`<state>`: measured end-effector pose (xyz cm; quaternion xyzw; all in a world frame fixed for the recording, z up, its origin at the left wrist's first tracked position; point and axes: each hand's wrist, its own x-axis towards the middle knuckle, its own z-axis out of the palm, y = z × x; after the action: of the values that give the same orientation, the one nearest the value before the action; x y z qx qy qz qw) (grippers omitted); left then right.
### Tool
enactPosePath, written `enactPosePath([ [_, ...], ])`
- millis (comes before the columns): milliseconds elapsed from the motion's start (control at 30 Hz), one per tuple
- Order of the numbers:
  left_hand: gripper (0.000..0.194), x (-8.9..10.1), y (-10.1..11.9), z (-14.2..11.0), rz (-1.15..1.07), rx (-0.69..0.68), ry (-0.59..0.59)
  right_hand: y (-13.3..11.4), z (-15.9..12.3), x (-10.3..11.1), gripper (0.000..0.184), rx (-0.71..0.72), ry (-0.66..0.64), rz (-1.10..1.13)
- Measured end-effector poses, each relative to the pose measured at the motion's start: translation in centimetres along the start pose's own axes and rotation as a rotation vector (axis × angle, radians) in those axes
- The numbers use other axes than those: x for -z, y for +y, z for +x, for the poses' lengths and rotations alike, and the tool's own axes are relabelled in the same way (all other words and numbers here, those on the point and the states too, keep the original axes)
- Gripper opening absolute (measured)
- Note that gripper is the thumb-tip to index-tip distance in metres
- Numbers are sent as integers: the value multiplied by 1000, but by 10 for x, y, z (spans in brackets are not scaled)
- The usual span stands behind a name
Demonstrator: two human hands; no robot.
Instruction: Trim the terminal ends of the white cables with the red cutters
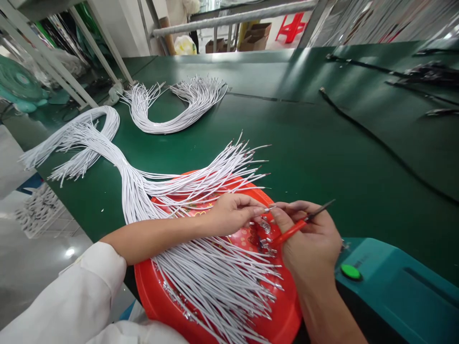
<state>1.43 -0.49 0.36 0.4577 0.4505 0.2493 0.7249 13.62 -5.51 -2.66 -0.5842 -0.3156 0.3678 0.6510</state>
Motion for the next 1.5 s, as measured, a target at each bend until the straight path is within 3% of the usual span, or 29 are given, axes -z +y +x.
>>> enactPosePath([
  [167,17,3,-1,-1,45,-1,-21,-1,-2,-2,23,63,-19,-42],
  [500,24,14,-14,6,-96,-5,-264,11,2,13,12,357,-142,-350],
  [667,24,15,-7,6,-86,-60,-232,12,8,16,15,246,-161,-404],
  [800,21,13,-3,7,-135,-65,-122,8,10,18,18,102,-398,-385],
  [900,16,11,-1,7,-127,-51,-86,2,8,18,16,42,-487,-414],
  [1100,11,9,4,3,-76,-65,-40,-6,7,14,15,26,-538,-525],
  [1500,12,7,3,1,-7,-69,-72,-10,7,11,12,132,-521,-586],
])
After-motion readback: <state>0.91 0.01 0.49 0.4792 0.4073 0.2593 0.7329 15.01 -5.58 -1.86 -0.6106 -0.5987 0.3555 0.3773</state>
